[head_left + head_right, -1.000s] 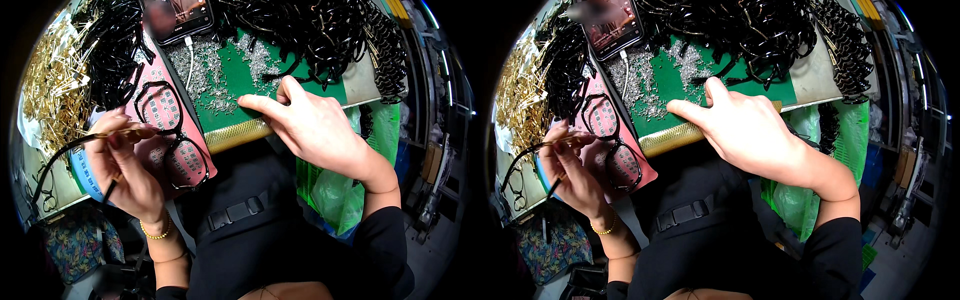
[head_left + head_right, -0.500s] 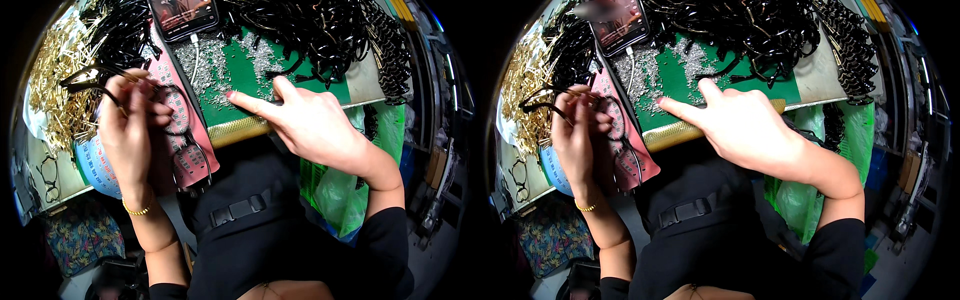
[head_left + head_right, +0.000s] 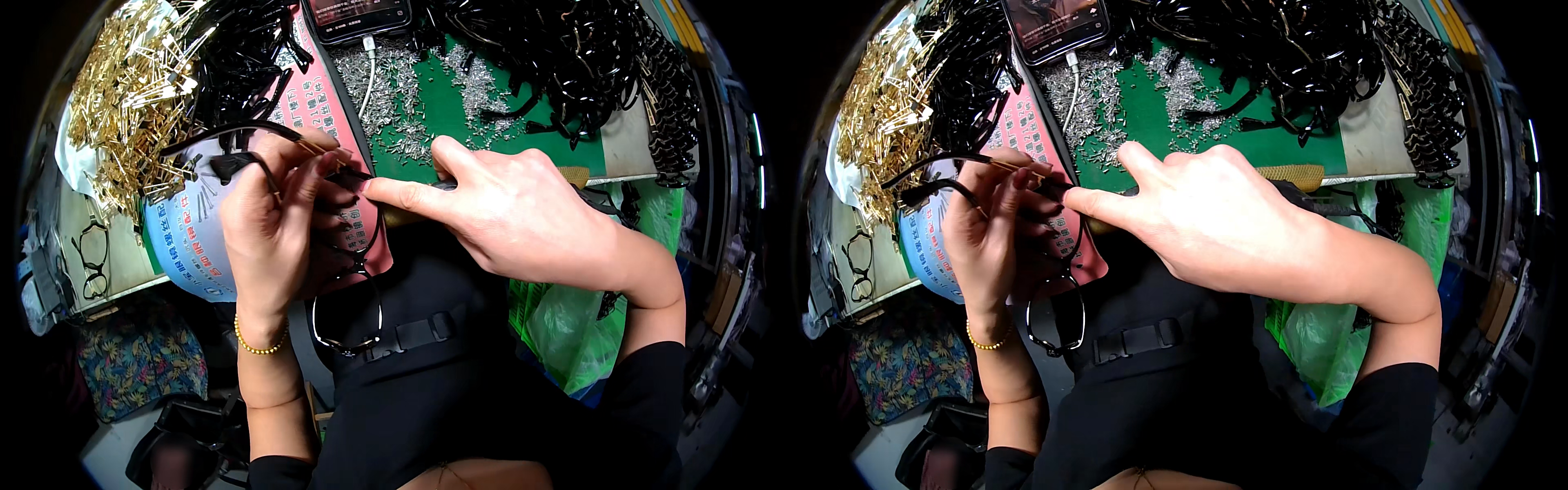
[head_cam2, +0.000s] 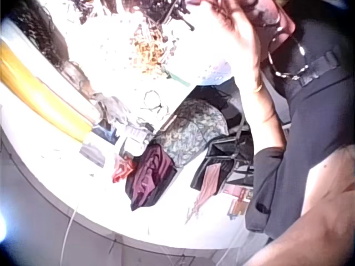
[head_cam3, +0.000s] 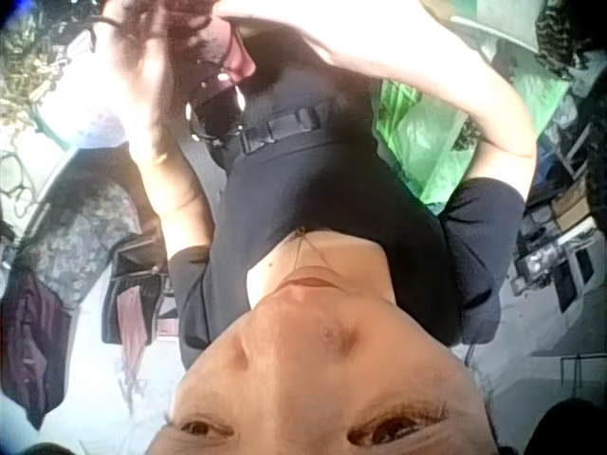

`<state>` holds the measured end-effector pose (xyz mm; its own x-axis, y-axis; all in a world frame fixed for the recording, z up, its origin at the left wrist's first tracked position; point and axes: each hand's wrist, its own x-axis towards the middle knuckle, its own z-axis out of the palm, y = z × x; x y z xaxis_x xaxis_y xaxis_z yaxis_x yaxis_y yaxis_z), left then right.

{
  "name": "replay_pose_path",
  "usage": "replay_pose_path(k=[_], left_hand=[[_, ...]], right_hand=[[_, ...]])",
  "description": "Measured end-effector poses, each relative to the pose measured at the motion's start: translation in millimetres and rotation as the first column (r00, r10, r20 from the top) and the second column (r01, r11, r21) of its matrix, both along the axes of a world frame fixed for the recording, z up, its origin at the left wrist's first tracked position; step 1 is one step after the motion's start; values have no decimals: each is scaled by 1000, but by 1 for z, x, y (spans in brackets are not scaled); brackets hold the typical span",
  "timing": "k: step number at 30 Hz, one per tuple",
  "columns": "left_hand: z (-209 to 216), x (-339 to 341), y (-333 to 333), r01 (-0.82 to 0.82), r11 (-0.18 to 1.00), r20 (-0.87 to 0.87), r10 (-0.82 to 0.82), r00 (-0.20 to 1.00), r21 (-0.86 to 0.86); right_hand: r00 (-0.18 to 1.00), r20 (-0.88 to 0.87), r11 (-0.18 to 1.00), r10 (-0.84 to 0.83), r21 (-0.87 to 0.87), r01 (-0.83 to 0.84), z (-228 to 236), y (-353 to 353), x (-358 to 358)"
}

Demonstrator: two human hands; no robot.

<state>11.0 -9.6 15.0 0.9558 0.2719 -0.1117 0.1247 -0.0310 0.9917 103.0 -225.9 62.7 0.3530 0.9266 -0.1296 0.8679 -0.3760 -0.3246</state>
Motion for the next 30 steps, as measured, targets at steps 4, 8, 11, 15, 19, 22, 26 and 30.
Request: replay_pose_path(k=[4, 8, 11, 15, 19, 22, 26, 30], left_hand=[[-1, 1, -1, 16, 997, -10, -15, 1000, 79], [-7, 2, 1, 51, 981, 63, -64, 996, 185], [-16, 4, 4, 48, 963, 162, -94, 982, 265], [-8, 3, 2, 29, 998, 38, -31, 999, 54], [-11, 4, 0, 33, 991, 88, -45, 995, 127], [-19, 2, 1, 42, 974, 153, -77, 985, 224], [-5, 3, 4, 96, 894, 5, -109, 994, 438], [-17, 4, 3, 38, 806, 183, -180, 966, 591]], right_hand=[[999, 10, 997, -36, -70, 37, 0, 1, -2], [999, -20, 995, -49, -89, 47, 2, 3, -1], [999, -24, 992, -46, -118, 43, 4, 5, 0], [997, -56, 990, -62, -129, 54, 4, 6, 1], [997, -56, 992, -58, -111, 52, 2, 5, 1], [997, -54, 993, -60, -110, 54, 3, 6, 2], [995, -78, 993, -68, -102, 60, 2, 6, 2], [994, -75, 992, -74, -106, 66, 3, 5, 1]])
